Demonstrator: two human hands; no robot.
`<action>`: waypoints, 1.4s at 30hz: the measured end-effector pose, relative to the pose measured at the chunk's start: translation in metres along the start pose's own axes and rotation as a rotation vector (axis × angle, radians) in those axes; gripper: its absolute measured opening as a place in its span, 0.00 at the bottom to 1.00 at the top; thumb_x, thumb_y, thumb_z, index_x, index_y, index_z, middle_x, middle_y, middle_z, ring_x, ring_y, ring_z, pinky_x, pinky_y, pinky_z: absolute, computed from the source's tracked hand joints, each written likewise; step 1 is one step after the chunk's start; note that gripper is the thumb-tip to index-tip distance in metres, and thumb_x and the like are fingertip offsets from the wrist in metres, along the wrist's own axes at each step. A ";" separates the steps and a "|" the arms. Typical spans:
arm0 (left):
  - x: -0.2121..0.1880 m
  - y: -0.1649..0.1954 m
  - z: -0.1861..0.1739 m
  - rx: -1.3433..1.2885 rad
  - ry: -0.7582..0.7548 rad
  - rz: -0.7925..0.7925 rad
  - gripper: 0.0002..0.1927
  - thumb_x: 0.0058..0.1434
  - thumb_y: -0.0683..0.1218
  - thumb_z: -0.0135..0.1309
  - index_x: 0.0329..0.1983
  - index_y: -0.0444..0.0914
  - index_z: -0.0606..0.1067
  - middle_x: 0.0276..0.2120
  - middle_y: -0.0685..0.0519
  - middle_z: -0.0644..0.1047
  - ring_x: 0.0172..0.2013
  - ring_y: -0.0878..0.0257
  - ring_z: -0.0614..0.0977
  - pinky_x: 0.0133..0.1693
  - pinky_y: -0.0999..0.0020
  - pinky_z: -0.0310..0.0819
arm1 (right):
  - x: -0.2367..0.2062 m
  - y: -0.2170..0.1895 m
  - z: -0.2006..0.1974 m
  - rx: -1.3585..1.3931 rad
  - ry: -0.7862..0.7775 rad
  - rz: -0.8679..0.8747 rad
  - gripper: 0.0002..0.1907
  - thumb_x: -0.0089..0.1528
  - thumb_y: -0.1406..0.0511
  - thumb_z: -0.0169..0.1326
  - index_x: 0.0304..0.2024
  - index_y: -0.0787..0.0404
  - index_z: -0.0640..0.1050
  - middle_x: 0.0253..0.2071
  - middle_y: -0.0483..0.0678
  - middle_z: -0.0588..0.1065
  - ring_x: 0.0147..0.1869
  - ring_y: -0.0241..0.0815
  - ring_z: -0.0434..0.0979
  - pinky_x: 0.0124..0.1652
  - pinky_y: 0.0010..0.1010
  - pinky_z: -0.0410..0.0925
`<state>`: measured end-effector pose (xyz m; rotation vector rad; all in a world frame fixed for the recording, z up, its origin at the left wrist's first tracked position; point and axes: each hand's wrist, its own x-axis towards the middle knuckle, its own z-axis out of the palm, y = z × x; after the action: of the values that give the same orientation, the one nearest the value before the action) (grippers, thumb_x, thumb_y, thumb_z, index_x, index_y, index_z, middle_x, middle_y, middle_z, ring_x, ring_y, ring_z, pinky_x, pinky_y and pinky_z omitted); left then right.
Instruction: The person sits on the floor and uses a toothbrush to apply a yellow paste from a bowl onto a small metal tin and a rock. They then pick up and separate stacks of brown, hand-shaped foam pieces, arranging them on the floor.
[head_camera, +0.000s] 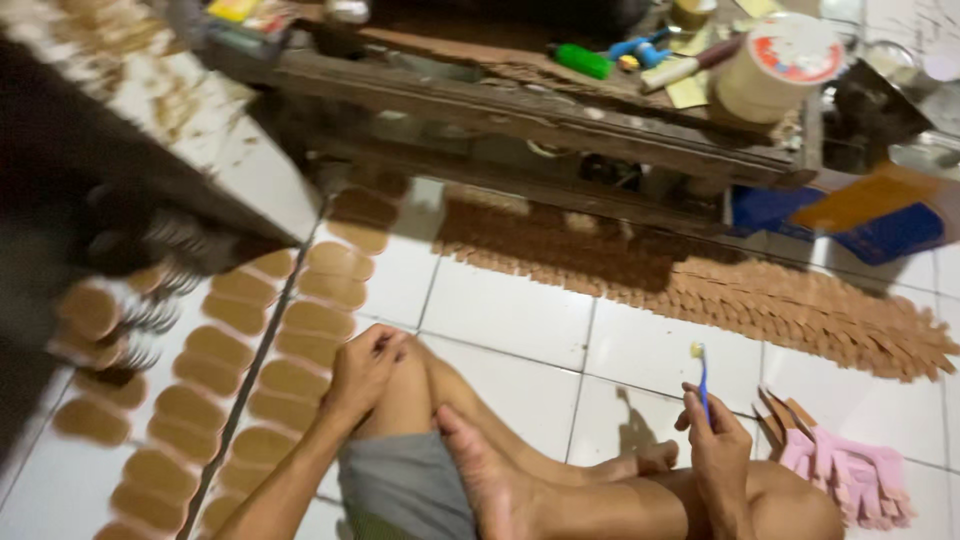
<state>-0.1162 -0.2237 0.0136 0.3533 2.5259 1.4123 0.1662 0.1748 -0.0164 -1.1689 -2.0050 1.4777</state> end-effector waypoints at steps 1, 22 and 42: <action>-0.018 -0.009 -0.019 -0.006 0.024 -0.031 0.11 0.66 0.48 0.56 0.38 0.35 0.80 0.25 0.48 0.83 0.28 0.65 0.83 0.33 0.68 0.77 | -0.004 -0.007 0.008 0.088 -0.037 0.057 0.16 0.70 0.61 0.53 0.54 0.65 0.81 0.26 0.44 0.73 0.26 0.29 0.61 0.25 0.21 0.55; -0.586 0.011 -0.246 0.409 0.507 -0.986 0.19 0.66 0.55 0.56 0.49 0.37 0.82 0.40 0.46 0.84 0.41 0.54 0.84 0.43 0.61 0.78 | -0.270 -0.111 0.286 -0.014 -1.648 -0.088 0.19 0.68 0.61 0.51 0.59 0.61 0.78 0.30 0.38 0.71 0.31 0.28 0.67 0.30 0.19 0.61; -0.623 0.036 -0.210 0.617 0.985 -0.365 0.14 0.64 0.43 0.59 0.51 0.31 0.79 0.50 0.41 0.81 0.52 0.49 0.83 0.54 0.59 0.77 | -0.504 -0.090 0.279 -0.112 -2.142 -0.456 0.22 0.69 0.66 0.49 0.67 0.54 0.73 0.29 0.41 0.70 0.34 0.32 0.68 0.37 0.25 0.69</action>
<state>0.4111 -0.5707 0.2010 -0.9053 3.4824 0.6892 0.2221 -0.4028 0.0444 1.7931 -2.7329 2.4494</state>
